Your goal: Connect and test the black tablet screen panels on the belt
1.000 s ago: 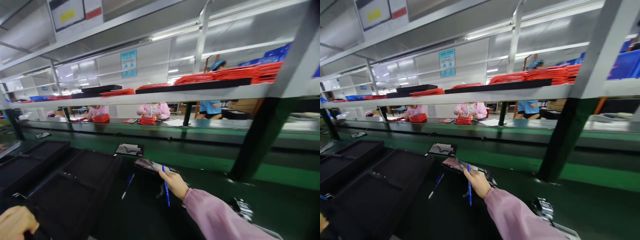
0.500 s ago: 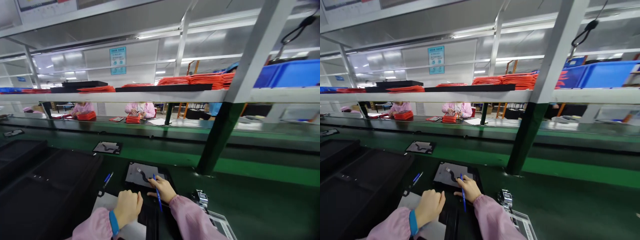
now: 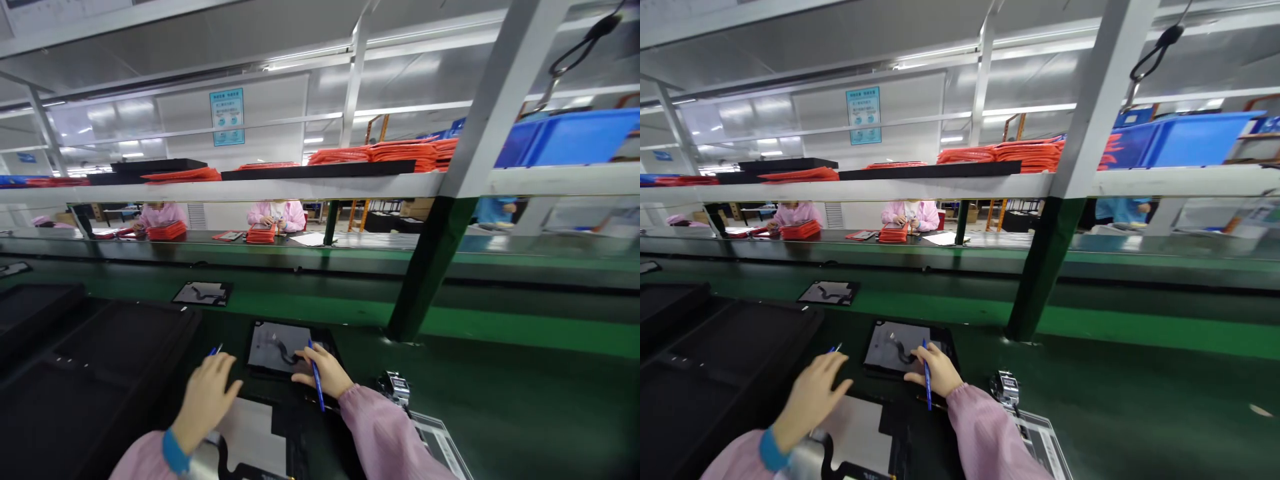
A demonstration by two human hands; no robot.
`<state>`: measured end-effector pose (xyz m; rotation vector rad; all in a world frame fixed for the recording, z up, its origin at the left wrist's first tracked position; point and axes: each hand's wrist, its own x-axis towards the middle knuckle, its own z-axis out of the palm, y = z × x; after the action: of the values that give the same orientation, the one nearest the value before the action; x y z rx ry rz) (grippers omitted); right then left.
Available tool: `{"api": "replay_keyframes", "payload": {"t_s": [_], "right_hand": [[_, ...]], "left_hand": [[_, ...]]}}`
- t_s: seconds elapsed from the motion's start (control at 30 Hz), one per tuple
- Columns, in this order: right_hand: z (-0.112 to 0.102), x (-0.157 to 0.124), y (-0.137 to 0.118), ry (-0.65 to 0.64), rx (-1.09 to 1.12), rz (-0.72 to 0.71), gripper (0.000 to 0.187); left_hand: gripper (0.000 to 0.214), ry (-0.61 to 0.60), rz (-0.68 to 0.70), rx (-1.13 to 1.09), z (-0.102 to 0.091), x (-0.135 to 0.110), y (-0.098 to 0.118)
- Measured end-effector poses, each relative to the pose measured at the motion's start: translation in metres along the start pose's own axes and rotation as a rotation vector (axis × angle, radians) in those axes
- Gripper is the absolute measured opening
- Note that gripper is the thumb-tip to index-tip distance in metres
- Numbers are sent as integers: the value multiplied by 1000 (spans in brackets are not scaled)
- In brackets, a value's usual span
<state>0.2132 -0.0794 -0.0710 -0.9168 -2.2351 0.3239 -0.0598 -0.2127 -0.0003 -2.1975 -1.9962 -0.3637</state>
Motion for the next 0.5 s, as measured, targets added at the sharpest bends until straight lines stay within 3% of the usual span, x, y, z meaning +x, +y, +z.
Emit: {"api": "replay_keyframes", "payload": {"t_s": [0.1, 0.17, 0.27, 0.4, 0.5], "right_hand": [[-11, -9, -14, 119, 46, -3, 31], [-17, -15, -25, 169, 68, -25, 29], [-21, -21, -45, 210, 80, -100, 27], [-33, -16, -87, 289, -90, -342, 14], [-49, -10, -126, 348, -331, -504, 15]], "left_hand": [[41, 160, -319, 344, -16, -40, -56], [44, 111, -501, 464, -19, -61, -87], [44, 30, -568, 353, -19, -73, -113], [40, 116, -515, 162, -30, -74, -108], [32, 305, -369, 83, -39, -79, -72]]}}
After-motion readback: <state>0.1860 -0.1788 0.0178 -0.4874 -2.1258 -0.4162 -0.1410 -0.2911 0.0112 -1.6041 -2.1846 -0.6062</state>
